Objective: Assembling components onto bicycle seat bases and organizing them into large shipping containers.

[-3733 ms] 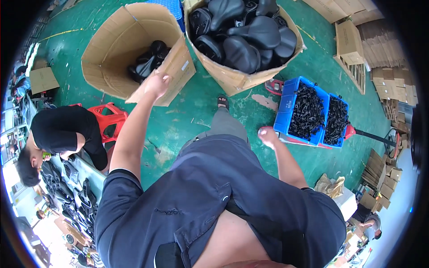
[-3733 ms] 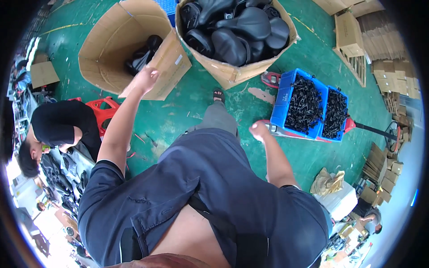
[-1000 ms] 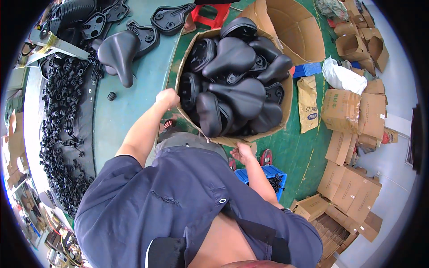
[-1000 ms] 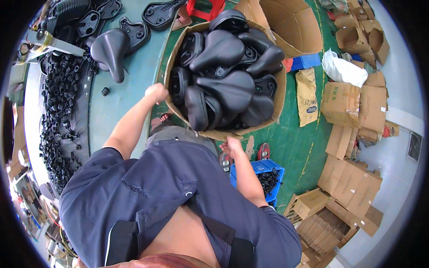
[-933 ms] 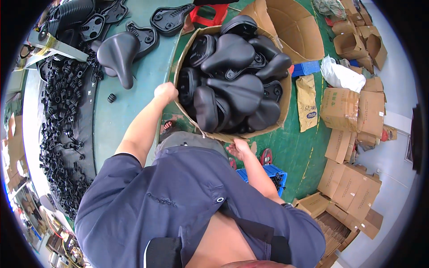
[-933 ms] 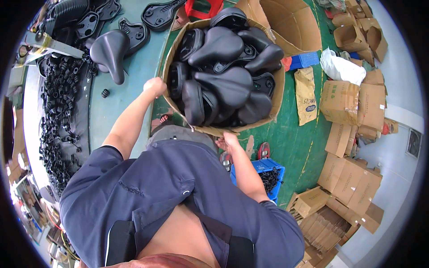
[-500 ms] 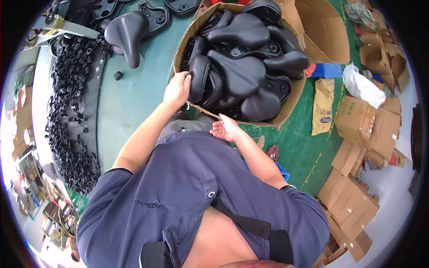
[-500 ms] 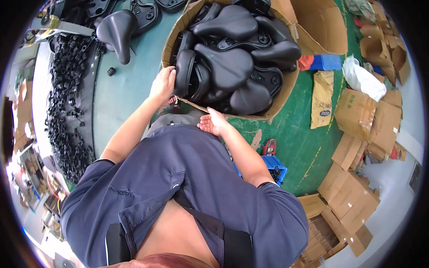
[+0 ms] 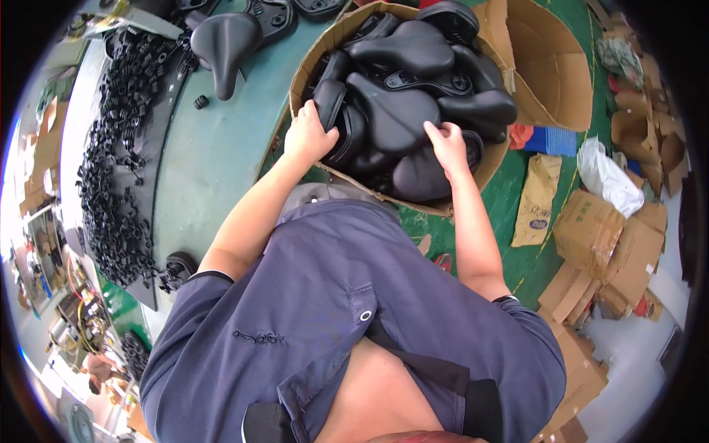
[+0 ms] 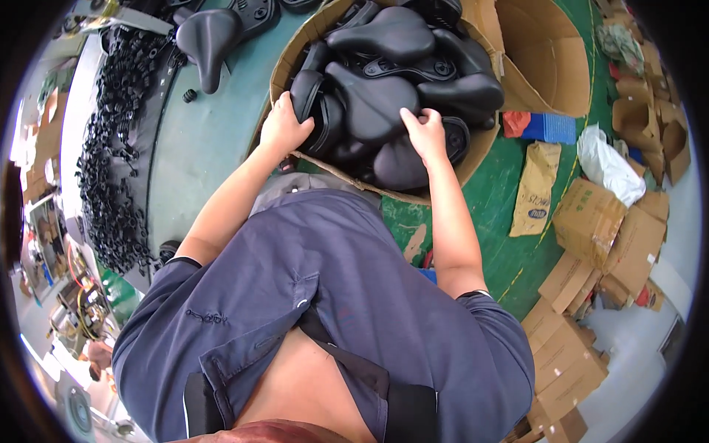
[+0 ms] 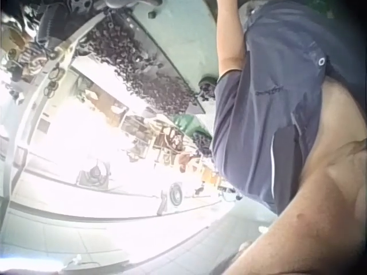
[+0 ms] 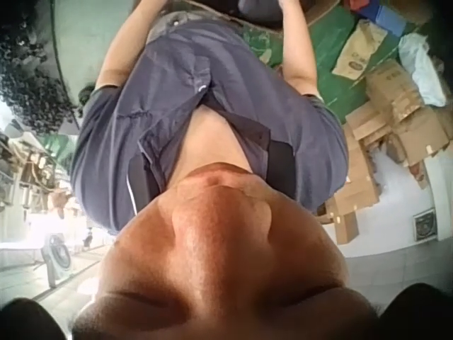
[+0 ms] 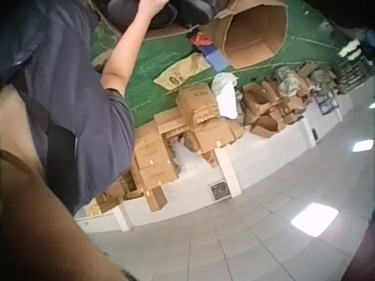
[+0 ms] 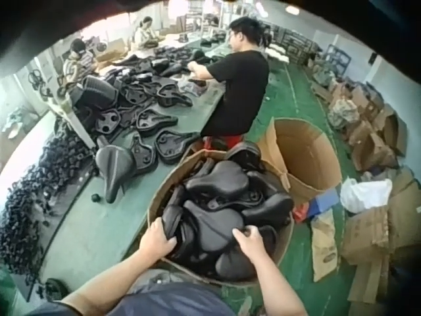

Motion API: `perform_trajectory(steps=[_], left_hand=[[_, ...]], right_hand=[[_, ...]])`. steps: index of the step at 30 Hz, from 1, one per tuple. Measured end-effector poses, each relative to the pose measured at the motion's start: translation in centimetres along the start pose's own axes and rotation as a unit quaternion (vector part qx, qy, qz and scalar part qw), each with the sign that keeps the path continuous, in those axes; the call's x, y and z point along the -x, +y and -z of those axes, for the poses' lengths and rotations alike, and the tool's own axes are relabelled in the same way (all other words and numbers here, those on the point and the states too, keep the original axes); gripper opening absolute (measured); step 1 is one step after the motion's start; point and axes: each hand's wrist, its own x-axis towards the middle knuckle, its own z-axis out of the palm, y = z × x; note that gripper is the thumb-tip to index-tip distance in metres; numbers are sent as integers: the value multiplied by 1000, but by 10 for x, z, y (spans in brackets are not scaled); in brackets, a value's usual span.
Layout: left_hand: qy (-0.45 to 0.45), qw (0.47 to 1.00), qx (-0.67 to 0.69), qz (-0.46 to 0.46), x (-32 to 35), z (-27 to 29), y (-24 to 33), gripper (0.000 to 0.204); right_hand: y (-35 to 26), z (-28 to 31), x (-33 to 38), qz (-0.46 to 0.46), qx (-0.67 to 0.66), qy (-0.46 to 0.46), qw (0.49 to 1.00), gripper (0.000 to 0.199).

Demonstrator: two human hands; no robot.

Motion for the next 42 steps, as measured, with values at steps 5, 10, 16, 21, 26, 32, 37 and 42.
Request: perform_trajectory(steps=[5, 10, 16, 21, 26, 32, 37, 42], left_hand=[[63, 997, 53, -1, 3, 0, -16, 81], [109, 955, 256, 101, 57, 68, -6, 77], [223, 753, 597, 164, 117, 79, -122, 45], [277, 503, 792, 205, 172, 37, -270, 24], [283, 407, 822, 278, 213, 16, -352, 38], [45, 561, 746, 356, 241, 46, -343, 67], [161, 619, 763, 91, 283, 127, -304, 64], [290, 648, 704, -14, 288, 165, -312, 85]], right_hand=[[-16, -23, -20, 53, -47, -66, 995, 71], [-20, -22, -22, -53, -281, -152, 946, 46], [-40, -22, 20, -54, -394, -133, 908, 49], [-93, -33, 81, -39, -447, -226, 865, 51], [-162, -88, 153, -104, -462, -359, 804, 47], [-201, -177, 224, -113, -397, -439, 798, 47], [-241, -230, 291, 35, -302, -442, 844, 47], [-264, -272, 323, 175, -244, -451, 840, 65]])
